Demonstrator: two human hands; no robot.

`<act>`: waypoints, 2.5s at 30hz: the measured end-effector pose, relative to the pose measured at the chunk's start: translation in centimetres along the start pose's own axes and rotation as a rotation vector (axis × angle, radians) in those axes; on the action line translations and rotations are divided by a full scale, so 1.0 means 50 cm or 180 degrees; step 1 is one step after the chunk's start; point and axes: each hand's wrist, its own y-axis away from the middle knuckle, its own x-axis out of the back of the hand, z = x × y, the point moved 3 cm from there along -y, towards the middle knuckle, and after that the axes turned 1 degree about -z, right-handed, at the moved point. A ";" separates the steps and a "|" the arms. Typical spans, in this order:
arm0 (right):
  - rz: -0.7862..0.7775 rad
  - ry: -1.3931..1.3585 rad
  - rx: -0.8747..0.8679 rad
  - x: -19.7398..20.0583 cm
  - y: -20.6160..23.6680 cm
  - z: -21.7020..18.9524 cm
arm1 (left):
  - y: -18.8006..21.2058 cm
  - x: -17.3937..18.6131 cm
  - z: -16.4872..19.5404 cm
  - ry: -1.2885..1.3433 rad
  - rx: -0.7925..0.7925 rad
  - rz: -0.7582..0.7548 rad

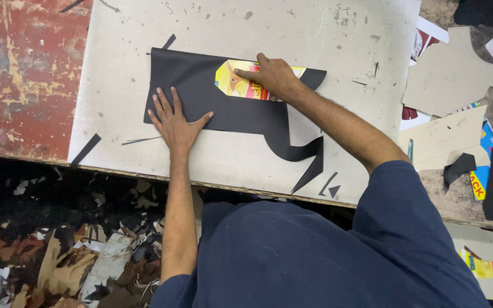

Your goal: The person uses a utility knife to cut a black sheet of material on a workbench, following a cardboard template. They repeatedly position the template, cut along the edges, and remove the cut pieces.

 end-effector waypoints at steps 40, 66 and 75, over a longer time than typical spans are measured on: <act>0.1638 -0.3107 -0.1390 -0.122 0.271 -0.058 | -0.015 -0.009 0.177 -0.0474 -0.1539 -0.0270; 0.1127 -0.3082 -0.1453 -0.134 0.257 -0.061 | 0.022 -0.073 0.235 -0.0885 -0.1522 -0.0630; 0.1145 -0.3096 -0.1501 -0.131 0.258 -0.060 | 0.022 -0.078 0.229 -0.0754 -0.1452 -0.0557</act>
